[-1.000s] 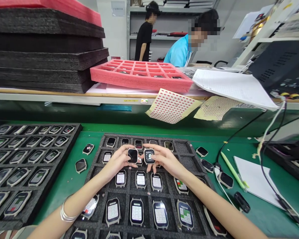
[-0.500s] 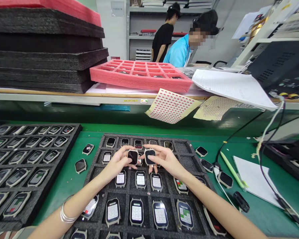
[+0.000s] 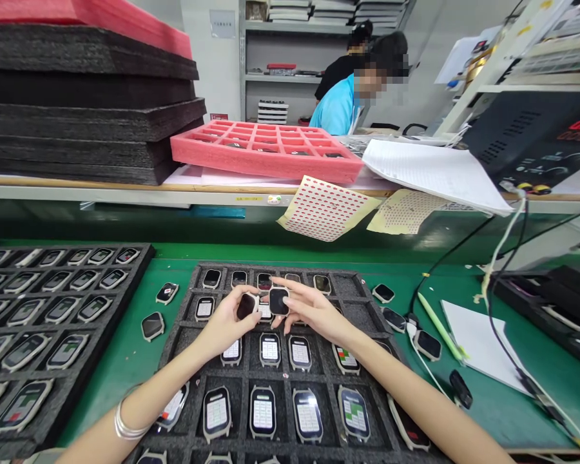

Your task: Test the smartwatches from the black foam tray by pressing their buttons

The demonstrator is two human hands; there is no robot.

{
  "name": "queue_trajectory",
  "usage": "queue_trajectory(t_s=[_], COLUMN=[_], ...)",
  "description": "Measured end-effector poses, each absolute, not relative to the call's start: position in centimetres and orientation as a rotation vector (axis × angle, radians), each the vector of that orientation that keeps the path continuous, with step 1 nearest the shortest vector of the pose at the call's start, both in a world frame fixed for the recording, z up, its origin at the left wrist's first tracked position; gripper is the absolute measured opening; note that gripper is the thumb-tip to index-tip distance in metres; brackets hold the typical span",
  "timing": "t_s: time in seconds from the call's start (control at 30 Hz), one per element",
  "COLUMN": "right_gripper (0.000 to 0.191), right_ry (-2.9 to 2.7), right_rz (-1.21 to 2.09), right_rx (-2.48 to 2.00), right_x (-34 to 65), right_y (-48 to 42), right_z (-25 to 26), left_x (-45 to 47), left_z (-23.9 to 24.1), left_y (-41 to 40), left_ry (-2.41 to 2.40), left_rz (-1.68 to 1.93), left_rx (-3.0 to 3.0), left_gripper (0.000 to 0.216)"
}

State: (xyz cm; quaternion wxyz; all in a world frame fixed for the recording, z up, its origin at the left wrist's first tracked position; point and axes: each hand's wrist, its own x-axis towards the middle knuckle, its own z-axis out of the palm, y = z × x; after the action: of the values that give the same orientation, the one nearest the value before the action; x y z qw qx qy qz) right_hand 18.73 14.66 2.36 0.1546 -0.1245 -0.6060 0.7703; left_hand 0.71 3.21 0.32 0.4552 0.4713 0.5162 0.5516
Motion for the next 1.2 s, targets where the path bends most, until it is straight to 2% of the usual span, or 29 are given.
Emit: queue_trajectory(t_s=[0.17,0.37,0.7,0.9,1.2], right_gripper=[0.037,0.051,0.047,0.045,0.048], right_ry=[-1.842,-1.807,-1.707,-1.727,-1.743], right_rz=[2.086,2.099,2.164,2.167,2.127], right_rx=[-0.419,-0.391,-0.374,-0.413,-0.435], right_x=[18.92,19.0,18.94,19.11,18.99], right_y=[14.85,14.71,14.43,14.53,14.16], right_z=[2.39,2.45,2.53,2.56,2.78], left_x=[0.45,0.52,0.65,0.67,0.55], left_z=[0.4,0.16,0.12,0.78,0.85], left_y=[2.98,2.96,2.92,2.45,2.59], left_ry=[1.347,1.371,1.407,1.414,1.419], left_rz=[1.332,1.342,1.319,1.242,1.233], left_rx=[1.263,1.295,1.364,1.453,1.472], left_gripper=[0.031,0.036,0.037,0.029,0.033])
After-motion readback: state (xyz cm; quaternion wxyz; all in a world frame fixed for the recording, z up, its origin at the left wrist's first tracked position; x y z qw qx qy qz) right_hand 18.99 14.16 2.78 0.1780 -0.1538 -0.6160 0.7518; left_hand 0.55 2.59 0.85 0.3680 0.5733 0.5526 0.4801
